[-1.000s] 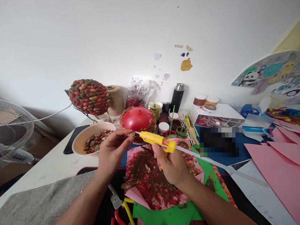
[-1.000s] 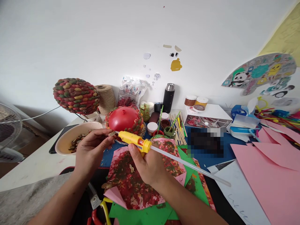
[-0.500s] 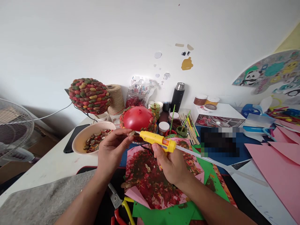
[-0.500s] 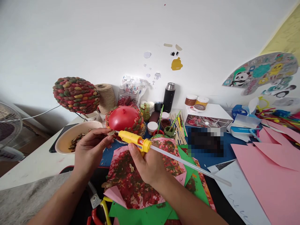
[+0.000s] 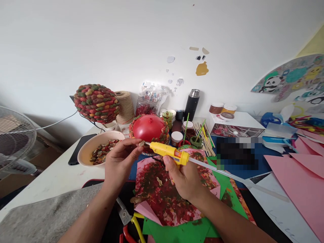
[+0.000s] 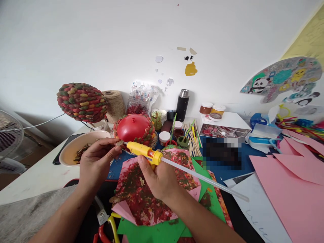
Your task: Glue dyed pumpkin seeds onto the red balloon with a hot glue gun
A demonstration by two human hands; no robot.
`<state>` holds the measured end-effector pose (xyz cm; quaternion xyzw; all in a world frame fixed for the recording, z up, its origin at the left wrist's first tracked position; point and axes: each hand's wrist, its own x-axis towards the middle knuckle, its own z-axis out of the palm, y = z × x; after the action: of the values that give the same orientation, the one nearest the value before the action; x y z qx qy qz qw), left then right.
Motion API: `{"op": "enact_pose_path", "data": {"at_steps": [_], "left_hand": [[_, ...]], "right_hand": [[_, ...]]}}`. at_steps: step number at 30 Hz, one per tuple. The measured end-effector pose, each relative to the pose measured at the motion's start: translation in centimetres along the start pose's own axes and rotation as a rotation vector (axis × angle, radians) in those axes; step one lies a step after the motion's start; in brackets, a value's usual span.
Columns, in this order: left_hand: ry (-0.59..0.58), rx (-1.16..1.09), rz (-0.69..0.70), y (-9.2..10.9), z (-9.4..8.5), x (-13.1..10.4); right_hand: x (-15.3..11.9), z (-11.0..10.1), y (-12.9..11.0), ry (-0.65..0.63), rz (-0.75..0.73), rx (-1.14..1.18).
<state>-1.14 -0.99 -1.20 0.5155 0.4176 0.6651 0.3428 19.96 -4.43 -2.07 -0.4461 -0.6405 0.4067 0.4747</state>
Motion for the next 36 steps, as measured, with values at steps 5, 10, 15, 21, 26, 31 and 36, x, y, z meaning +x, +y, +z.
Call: {"op": "enact_pose_path", "data": {"at_steps": [5,10,15,21,26,31,36], "left_hand": [[0.003,-0.019,0.004,-0.05,-0.05,0.04],[-0.005,-0.028,-0.002,-0.17,-0.11,0.09],[0.002,-0.020,-0.002,-0.15,-0.09,0.05],[0.000,-0.017,0.010,0.03,0.00,0.18],[0.008,-0.020,0.012,-0.18,-0.02,0.15],[-0.002,-0.025,0.020,-0.45,-0.26,0.09],[-0.003,-0.024,0.016,-0.57,-0.38,0.08]], "right_hand": [[-0.02,0.05,0.02,-0.007,0.015,-0.010],[-0.02,-0.01,-0.07,-0.007,-0.002,-0.014],[0.01,-0.04,0.05,-0.020,-0.011,-0.009],[-0.07,-0.02,0.11,-0.024,-0.015,0.001],[-0.02,0.05,-0.05,-0.029,-0.008,0.000],[-0.04,0.04,-0.05,-0.036,-0.019,0.005],[0.00,0.07,-0.17,-0.036,-0.040,0.017]]}}
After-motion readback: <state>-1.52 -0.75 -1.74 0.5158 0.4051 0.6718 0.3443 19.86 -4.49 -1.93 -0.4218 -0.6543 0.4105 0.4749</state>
